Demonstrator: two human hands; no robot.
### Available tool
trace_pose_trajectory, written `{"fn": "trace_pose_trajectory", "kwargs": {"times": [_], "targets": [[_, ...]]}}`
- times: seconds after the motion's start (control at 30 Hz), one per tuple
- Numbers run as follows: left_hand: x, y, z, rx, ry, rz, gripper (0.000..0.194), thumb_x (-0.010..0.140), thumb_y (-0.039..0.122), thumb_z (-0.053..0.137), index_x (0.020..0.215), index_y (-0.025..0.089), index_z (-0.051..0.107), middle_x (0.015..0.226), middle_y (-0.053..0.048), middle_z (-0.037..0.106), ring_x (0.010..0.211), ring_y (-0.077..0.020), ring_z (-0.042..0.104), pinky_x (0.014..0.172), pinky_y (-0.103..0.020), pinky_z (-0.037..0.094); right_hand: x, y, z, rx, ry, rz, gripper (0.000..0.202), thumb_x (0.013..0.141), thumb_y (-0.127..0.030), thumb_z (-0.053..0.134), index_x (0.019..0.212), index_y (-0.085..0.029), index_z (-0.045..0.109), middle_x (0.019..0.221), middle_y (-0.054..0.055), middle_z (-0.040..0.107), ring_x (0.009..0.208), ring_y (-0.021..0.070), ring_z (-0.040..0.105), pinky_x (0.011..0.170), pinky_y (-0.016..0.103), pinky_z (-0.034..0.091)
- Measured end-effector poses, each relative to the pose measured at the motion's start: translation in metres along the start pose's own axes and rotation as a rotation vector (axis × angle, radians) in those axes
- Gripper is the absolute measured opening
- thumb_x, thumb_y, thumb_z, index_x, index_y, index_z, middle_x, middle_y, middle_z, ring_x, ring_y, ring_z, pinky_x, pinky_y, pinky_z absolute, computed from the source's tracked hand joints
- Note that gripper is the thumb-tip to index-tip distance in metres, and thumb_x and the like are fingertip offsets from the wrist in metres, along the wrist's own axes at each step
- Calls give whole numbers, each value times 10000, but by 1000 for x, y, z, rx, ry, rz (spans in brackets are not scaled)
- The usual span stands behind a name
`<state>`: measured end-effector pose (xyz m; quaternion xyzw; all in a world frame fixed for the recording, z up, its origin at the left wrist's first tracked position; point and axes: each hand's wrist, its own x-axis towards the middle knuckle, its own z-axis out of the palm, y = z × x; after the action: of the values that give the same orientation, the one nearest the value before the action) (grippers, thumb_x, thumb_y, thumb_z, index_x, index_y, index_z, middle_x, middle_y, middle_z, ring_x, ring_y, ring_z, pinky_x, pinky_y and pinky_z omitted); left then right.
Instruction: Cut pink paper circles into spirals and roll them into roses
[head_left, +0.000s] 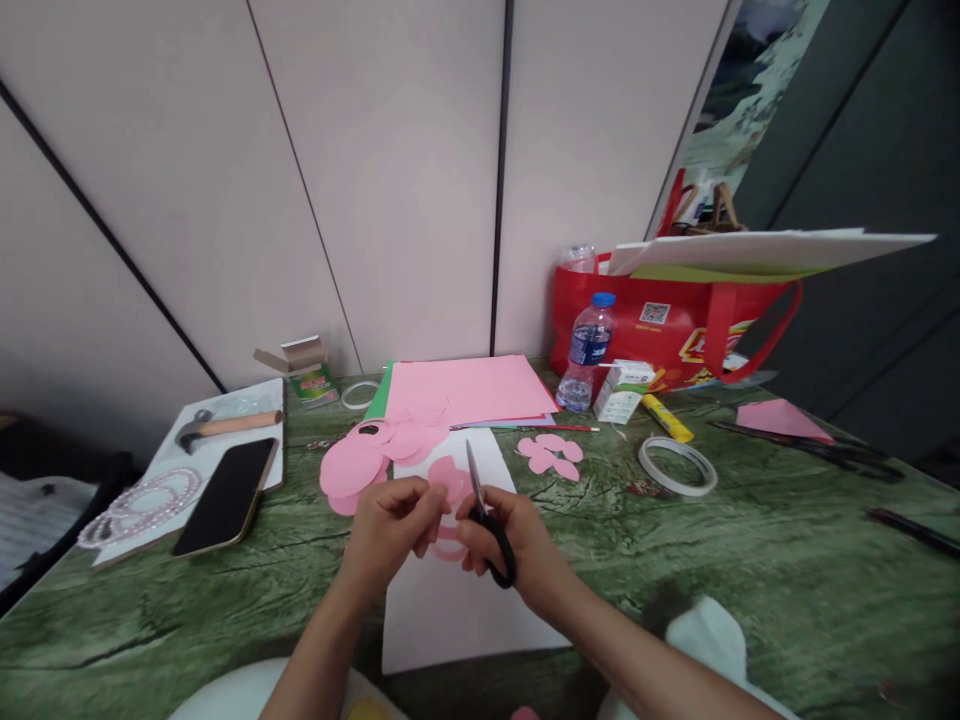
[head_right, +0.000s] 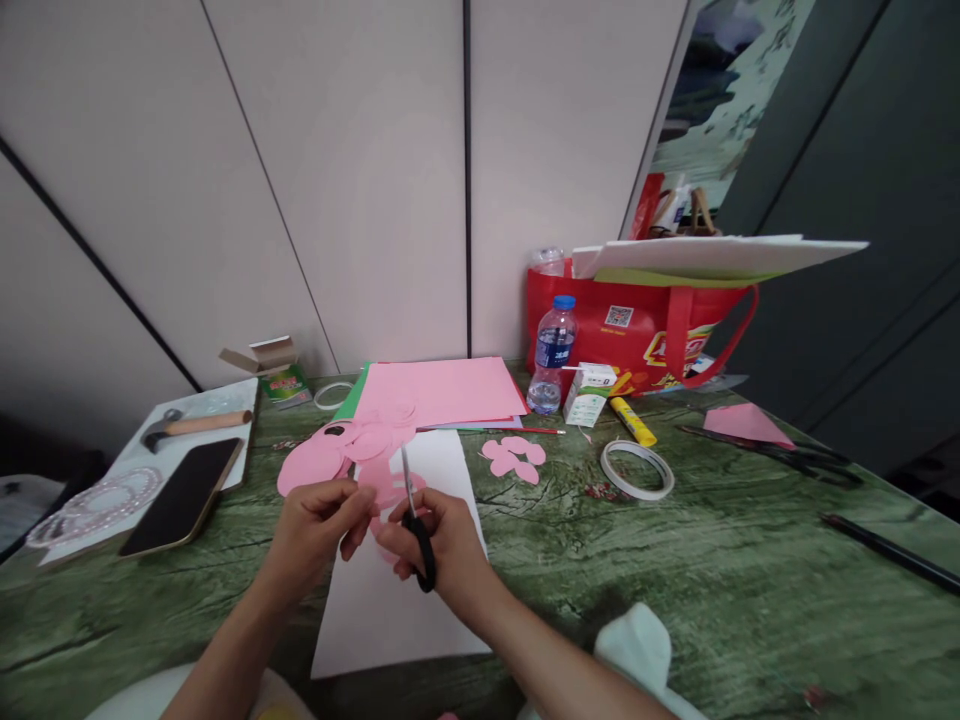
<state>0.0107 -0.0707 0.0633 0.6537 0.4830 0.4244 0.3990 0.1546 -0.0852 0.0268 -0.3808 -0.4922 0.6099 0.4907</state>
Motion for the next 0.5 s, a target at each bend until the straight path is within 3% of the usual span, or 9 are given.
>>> {"fn": "trace_pose_trajectory", "kwargs": {"times": [0.13, 0.27, 0.37, 0.43, 0.5], "targets": [[2, -4, 0, -26, -35, -28, 297, 770, 356, 537, 575, 136, 584, 396, 43, 477, 333, -51, 381, 357, -172, 287, 6, -2, -4, 76, 159, -73, 307, 665, -437, 672, 712, -170, 526, 447, -63, 495, 424, 88, 471, 429, 216, 363], [3, -8, 4, 42, -211, -60, 322, 776, 378, 519, 582, 130, 581, 419, 35, 488, 340, -50, 379, 358, -167, 267, 12, -1, -8, 128, 171, -112, 392, 585, -409, 748, 828, -178, 544, 544, -39, 572, 522, 115, 533, 519, 244, 413], [6, -15, 9, 150, -283, -68, 347, 783, 380, 505, 544, 135, 559, 421, 33, 477, 357, -56, 374, 374, -175, 263, 16, 0, -12, 51, 185, -97, 408, 527, -394, 777, 791, -174, 556, 542, -33, 566, 501, 119, 515, 478, 237, 383], [10, -23, 10, 242, -265, -43, 344, 780, 394, 512, 553, 141, 569, 449, 26, 493, 391, -72, 400, 397, -187, 283, 21, 1, -19, -43, 260, -132, 383, 536, -395, 759, 773, -168, 561, 529, -30, 551, 482, 119, 492, 449, 231, 359], [15, -33, 8, 402, -139, 46, 260, 744, 395, 569, 660, 154, 621, 568, 8, 565, 477, -96, 460, 453, -201, 330, 28, 0, -33, -174, 424, -219, 343, 572, -395, 716, 776, -163, 565, 518, -27, 535, 475, 128, 479, 441, 238, 351]]}}
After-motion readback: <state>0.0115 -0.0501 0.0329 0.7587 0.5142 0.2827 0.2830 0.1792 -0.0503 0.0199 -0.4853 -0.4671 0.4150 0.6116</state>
